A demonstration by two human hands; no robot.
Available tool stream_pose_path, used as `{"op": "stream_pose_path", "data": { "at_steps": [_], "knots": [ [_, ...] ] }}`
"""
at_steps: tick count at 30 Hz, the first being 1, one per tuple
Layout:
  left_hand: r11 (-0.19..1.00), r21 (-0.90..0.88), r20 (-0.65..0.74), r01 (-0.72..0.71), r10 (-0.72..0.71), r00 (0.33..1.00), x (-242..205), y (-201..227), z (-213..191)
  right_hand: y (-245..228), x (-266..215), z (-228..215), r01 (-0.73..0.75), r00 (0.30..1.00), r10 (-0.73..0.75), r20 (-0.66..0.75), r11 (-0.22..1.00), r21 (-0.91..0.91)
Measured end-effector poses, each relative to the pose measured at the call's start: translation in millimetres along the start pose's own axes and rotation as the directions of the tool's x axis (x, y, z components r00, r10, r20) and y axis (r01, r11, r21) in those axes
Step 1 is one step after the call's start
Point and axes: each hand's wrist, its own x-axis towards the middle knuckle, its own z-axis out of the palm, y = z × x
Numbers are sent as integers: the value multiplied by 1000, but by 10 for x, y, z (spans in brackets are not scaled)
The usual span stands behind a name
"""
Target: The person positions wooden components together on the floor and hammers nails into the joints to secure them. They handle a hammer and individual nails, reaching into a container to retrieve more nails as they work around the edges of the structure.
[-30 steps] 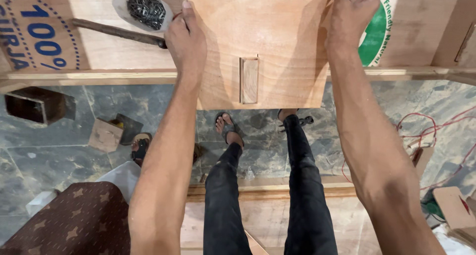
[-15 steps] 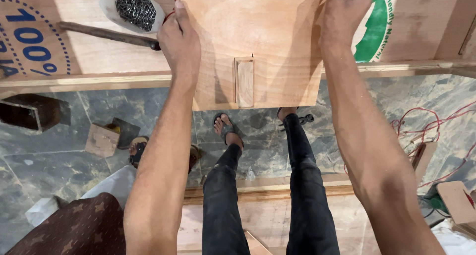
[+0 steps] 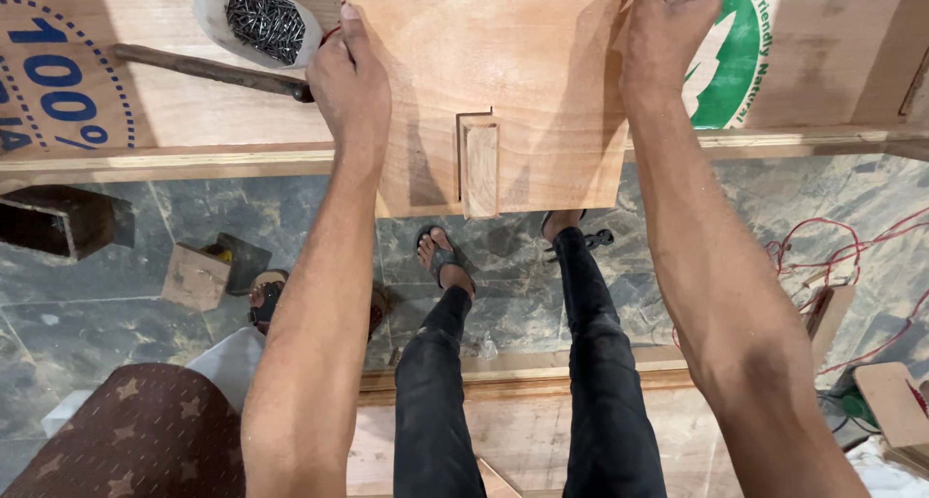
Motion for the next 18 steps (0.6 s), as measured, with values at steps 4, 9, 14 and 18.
{"op": "stream_pose_path", "data": {
  "at_steps": [4,9,14,18],
  "knots": [
    [992,12,50,127,-127,991,-12,33,-8,-18,-38,0,40,999,-40,17,999,1],
    [999,-28,-11,-44,44,999,-60,29,-14,-28,-82,10,117,992,-115,43,993,-36],
    [999,38,-27,2,-1,1000,-49,125,-41,-391,-152,171,-140,989,134,-55,984,-109],
    [991,102,-29,84,-81,996,-25,102,-20,-542,-163,237,-153,987,144,-72,979,-133]
  ]
}}
